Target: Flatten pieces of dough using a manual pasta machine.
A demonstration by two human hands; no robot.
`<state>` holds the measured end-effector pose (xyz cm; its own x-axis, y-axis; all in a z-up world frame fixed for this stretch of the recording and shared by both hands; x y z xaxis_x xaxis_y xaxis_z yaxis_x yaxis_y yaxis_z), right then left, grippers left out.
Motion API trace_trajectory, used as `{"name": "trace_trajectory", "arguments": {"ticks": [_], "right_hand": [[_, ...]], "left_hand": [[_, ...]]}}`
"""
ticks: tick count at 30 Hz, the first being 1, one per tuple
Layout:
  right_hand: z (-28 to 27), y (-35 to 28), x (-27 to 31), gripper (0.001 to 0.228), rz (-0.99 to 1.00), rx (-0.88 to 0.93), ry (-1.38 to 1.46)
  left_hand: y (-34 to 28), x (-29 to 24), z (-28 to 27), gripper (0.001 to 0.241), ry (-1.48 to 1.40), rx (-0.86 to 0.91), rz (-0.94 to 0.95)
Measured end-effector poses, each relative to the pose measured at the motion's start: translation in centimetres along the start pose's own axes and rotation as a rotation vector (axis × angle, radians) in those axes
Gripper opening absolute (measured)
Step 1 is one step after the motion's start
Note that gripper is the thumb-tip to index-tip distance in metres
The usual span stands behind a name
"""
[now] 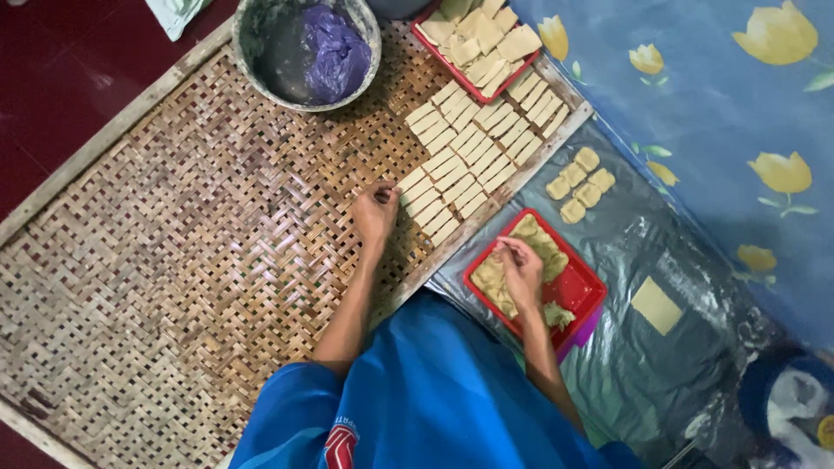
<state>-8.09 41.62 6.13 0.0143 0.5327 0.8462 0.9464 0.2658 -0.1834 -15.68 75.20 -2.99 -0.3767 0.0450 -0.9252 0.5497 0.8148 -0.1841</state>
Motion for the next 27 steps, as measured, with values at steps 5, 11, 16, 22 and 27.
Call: {"name": "trace_trajectory", "arguments": {"ticks": [5, 11, 16, 22, 27], "right_hand": [[-1.2, -2.9, -1.2, 0.021, 0.054, -0.048, 0.009], [-2.6, -5.5, -2.7, 0.022, 0.074, -0.114, -0.003], [-6.5, -7.7, -5.8, 0.020, 0.111, -0.237, -0.025], [-13.1, -9.6, -8.4, 0.020, 0.154, -0.363, 0.061], [-20.2, -11.0, -10.7, 0.018, 0.131, -0.441, 0.178]], "left_hand": [[-1.3, -4.3, -1.9, 0.013, -0.072, -0.026, 0.021], [-3.2, -0.7, -1.2, 0.018, -0.420, -0.029, -0.020], [-9.4, -3.0, 1.5, 0.014, -0.577, 0.075, -0.049], [-17.9, -6.6, 7.2, 0.013, -0.558, 0.326, -0.076], [-25.0, -9.1, 13.2, 0.019, -0.493, 0.494, -0.046]]}}
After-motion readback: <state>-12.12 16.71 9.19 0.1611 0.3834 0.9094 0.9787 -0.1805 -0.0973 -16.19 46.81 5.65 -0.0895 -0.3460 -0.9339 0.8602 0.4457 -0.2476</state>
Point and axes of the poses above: each hand's wrist, its own y-axis towards the middle knuckle, its own z-axis out of the palm, x = y × z, the point moved 6 cm from there along y, towards the middle knuckle, and after that the axes turned 9 degrees about -y, right-handed, at the moved point
